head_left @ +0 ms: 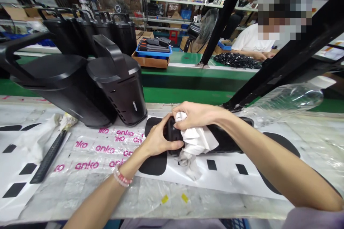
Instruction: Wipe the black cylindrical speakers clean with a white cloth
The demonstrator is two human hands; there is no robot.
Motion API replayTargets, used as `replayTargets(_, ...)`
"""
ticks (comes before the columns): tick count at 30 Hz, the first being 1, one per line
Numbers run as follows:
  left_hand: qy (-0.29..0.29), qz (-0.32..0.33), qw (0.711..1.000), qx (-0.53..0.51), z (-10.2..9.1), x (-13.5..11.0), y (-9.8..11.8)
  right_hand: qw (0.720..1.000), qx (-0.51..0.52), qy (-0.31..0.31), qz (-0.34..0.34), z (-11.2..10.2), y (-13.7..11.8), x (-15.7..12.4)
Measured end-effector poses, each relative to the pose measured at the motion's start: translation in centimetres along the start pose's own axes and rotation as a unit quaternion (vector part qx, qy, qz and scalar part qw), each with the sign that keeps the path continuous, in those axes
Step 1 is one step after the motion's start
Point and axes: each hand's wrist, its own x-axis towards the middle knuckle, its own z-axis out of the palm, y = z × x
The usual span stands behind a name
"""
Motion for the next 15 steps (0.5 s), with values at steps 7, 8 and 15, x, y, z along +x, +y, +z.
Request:
replayTargets(7,0.004,-0.003,1.0,0.003,0.05,-0.04,0.05,1.0,-0.011,0.002,0.009,-0.04,-0.13,0.03)
replayTargets(8,0.006,-0.005,1.0,0.004,0.07,-0.03,0.07,1.0,-0.007,0.006,0.014,-0.04,-0.17,0.04)
replayTargets(15,0.005,-0.005,1.0,0.012,0.06,-0.05,0.24,1.0,-0.004,0.007,0.015,-0.14,-0.31,0.11)
